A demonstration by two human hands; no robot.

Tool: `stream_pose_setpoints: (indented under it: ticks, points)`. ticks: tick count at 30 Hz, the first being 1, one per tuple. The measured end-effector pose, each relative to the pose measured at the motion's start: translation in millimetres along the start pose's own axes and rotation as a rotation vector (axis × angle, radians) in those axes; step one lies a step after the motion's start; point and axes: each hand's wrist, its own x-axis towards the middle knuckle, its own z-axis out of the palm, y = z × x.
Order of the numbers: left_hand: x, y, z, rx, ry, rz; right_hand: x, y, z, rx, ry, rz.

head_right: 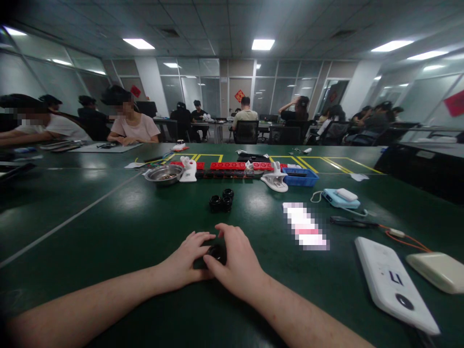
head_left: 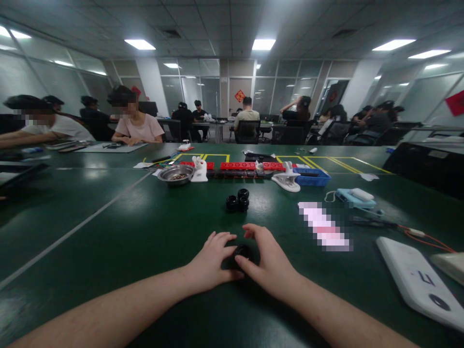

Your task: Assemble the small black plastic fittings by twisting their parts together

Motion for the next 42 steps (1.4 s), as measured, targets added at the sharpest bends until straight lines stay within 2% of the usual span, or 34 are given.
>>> stream_pose_setpoints:
  ticks: [3,8,13,16,19,22,27,30,36,42]
  points:
    - [-0.5,0.9,-0.3,-0.003,0.003,0.001,1.2,-0.4,-1.1,-0.031,-0.034,0.012]
    - [-0.1,0.0,0.4,0.009,0.019,0.023,-1.4,-3.6,-4.5,0.055,-0.134,-0.131]
    - [0.3,-0.4,0.5,0.012,0.007,0.014,0.3,-3.3,-2.3,-0.016,-0.061,-0.024]
    - [0.3,0.4,0.1,0.022,0.007,0.007,1.3,-2.7,-1.5,-0.036,-0.065,0.002]
    - [0.5,0.1,0.4,0.021,0.009,0.012,-0.6,-3.5,-2.8,0.028,-0.121,-0.085]
    - [0.6,-1.5,1.5,0.021,0.007,0.018,-2.8,-4.4,-4.0,0.054,-0.110,-0.152]
    - [0.2,-1.7,1.8,0.010,0.016,0.023,-0.1,-1.8,-1.0,-0.017,-0.006,-0.051]
    - [-0.2,0.2,0.3,-0.003,0.015,0.017,1.1,0.2,0.1,-0.034,-0.017,0.005]
    - [0.3,-0.3,-0.3,0.001,0.009,0.025,-2.2,-3.2,-3.2,0.094,-0.130,-0.121]
    - [0.8,-3.1,2.5,0.009,0.009,0.018,1.7,-0.7,-0.4,-0.017,-0.025,0.015]
